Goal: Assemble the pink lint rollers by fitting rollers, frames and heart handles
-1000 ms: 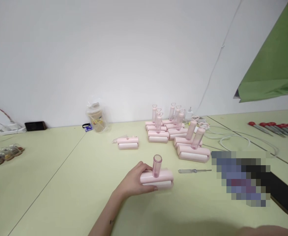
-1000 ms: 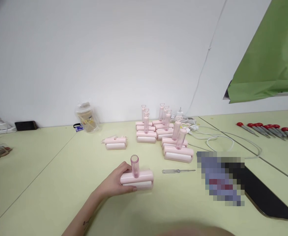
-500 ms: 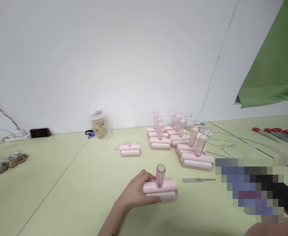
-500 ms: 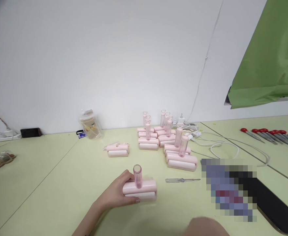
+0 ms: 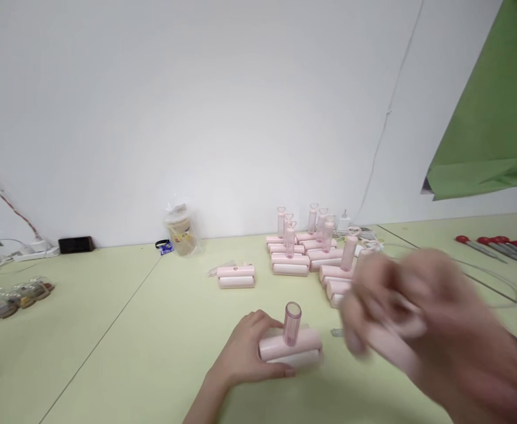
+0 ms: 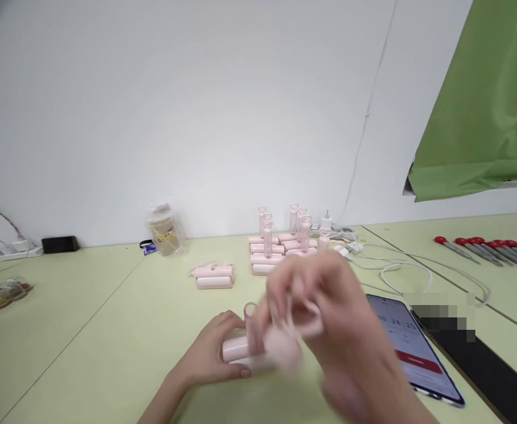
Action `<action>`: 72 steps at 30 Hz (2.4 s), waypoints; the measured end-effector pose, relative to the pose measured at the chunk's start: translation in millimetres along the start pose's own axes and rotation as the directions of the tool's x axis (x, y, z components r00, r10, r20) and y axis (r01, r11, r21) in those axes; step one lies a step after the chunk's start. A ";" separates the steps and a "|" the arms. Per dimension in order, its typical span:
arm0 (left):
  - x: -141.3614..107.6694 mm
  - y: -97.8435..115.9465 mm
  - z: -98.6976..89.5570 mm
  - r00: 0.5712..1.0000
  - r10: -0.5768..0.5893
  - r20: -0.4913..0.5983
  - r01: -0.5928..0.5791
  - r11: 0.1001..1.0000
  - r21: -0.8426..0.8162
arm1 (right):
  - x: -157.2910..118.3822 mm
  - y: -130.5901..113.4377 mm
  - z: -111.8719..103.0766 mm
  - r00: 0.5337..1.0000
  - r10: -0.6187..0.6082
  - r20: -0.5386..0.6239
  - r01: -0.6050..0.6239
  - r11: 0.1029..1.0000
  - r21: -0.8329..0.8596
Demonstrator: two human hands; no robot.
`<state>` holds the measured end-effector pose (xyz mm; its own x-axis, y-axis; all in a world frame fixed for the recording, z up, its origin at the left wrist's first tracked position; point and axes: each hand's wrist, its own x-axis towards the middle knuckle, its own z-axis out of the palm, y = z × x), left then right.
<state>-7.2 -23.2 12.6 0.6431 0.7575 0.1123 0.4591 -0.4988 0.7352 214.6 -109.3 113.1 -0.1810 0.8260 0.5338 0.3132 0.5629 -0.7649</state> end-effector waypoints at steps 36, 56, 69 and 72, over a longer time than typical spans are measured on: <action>43.3 54.5 29.4 0.991 -0.015 -0.135 -0.100 0.597 -0.796 | 28.6 42.7 31.8 0.954 0.162 0.254 -0.157 0.987 -0.041; 50.2 56.0 52.1 0.925 -0.214 -0.313 -0.182 0.474 -0.861 | 25.9 45.4 46.0 0.987 0.119 0.112 -0.122 0.992 0.025; 46.6 69.9 48.6 0.881 -0.334 -0.336 -0.145 0.485 -0.862 | 23.8 61.7 64.7 0.999 0.008 0.054 -0.008 1.000 -0.005; 46.9 69.6 47.0 0.885 -0.331 -0.327 -0.139 0.483 -0.865 | 25.2 60.0 64.2 0.998 0.029 0.058 -0.027 0.999 -0.039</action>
<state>83.7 -42.2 37.6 0.2164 0.9734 0.0748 -0.3979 0.0179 0.9172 169.0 -52.8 57.4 -0.2257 0.8422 0.4896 0.3544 0.5391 -0.7640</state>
